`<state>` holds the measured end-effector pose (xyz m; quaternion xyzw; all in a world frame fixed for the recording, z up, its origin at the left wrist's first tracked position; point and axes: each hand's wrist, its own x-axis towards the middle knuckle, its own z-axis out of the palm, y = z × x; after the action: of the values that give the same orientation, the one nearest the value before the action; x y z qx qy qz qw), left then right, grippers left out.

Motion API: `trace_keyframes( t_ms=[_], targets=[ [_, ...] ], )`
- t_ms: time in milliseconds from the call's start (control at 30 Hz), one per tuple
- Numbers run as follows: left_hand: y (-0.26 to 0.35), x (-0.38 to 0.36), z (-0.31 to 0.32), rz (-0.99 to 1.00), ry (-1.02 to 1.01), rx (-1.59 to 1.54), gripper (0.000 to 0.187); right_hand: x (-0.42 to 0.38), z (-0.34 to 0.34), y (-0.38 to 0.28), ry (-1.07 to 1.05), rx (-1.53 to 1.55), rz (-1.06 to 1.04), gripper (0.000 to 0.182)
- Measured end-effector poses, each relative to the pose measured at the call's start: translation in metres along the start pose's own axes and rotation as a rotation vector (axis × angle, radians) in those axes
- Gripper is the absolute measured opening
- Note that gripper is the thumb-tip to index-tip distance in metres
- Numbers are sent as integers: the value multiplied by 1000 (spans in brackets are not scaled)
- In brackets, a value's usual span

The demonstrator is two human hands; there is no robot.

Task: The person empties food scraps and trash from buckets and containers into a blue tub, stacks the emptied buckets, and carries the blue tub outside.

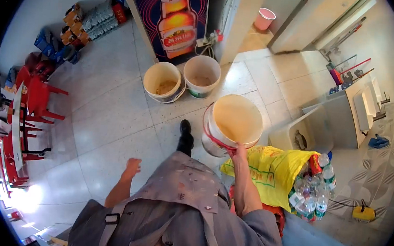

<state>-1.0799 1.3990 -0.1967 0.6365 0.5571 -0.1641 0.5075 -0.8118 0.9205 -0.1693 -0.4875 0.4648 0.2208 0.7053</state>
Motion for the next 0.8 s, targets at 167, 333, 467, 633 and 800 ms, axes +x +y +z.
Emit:
trace_keyframes(
  t_ms=[167, 333, 467, 633, 800],
  targets=[
    [144, 66, 37, 69, -29, 62, 22, 17, 37, -79, 108, 5, -22, 35],
    [283, 105, 81, 242, -224, 266, 28, 57, 61, -136, 302, 7, -93, 32],
    [355, 119, 113, 372, -205, 276, 40, 83, 74, -178, 316, 40, -126, 35],
    [388, 121, 138, 314, -277, 251, 37, 161, 80, -222, 360, -4, -80, 37],
    [356, 99, 136, 141, -186, 372, 32, 256, 97, -253, 327, -64, 12, 33]
  ],
)
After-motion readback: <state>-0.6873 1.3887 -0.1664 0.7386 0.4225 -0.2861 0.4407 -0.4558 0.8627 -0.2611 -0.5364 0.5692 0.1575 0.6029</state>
